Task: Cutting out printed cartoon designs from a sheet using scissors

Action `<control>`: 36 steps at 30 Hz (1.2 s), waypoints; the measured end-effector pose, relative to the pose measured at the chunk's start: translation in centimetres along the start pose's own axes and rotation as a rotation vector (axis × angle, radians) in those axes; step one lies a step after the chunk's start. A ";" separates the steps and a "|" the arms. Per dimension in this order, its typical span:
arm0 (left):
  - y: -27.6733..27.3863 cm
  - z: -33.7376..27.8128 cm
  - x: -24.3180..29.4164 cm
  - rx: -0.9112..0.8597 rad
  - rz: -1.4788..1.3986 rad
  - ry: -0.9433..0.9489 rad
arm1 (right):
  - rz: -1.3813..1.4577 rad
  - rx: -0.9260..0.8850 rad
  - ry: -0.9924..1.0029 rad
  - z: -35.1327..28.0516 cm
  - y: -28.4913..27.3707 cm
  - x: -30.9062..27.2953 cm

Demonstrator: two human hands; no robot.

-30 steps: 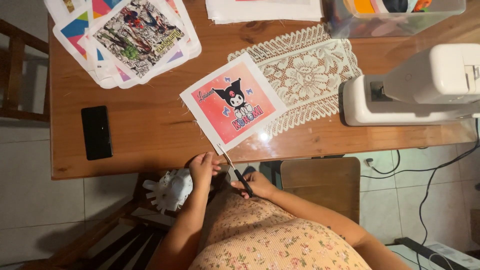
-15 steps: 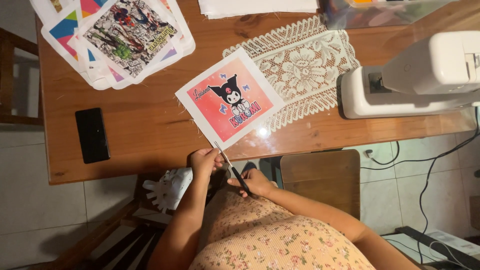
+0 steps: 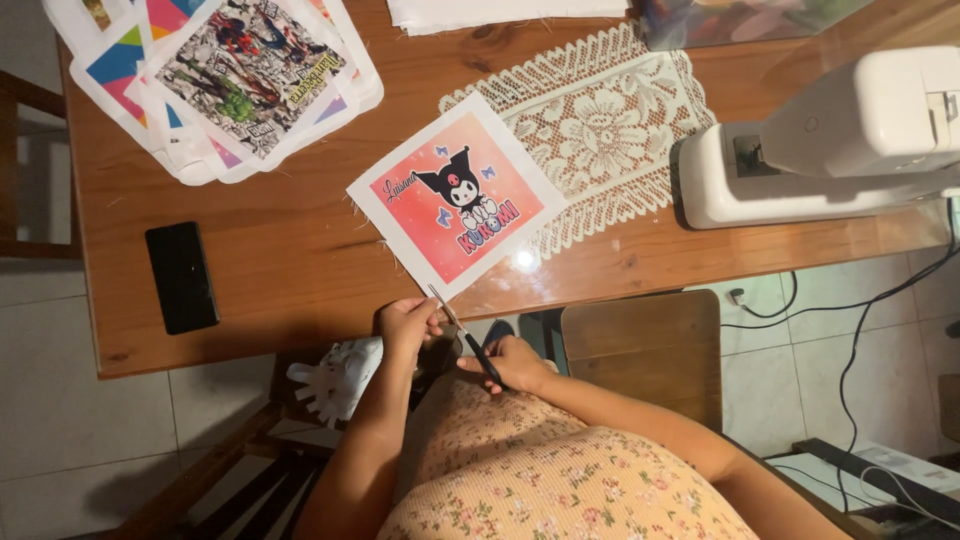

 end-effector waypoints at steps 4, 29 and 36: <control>0.1 0.5 -0.7 -0.023 -0.009 -0.006 | -0.013 0.019 0.004 -0.8 -0.1 -0.7; -0.3 0.0 0.0 -0.105 -0.060 0.049 | -0.050 0.005 0.030 -1.3 -0.8 -3.1; -0.3 0.3 -0.4 -0.144 -0.068 0.074 | -0.004 -0.020 0.006 -1.4 -0.7 -4.8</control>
Point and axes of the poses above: each hand's wrist, its own z-axis towards the middle knuckle, its own y-axis out of the palm, x = y × z, the point moved 7 cm from there along z, towards the middle knuckle, and after that the axes turned 2 degrees about -z, right-handed, at the moved point
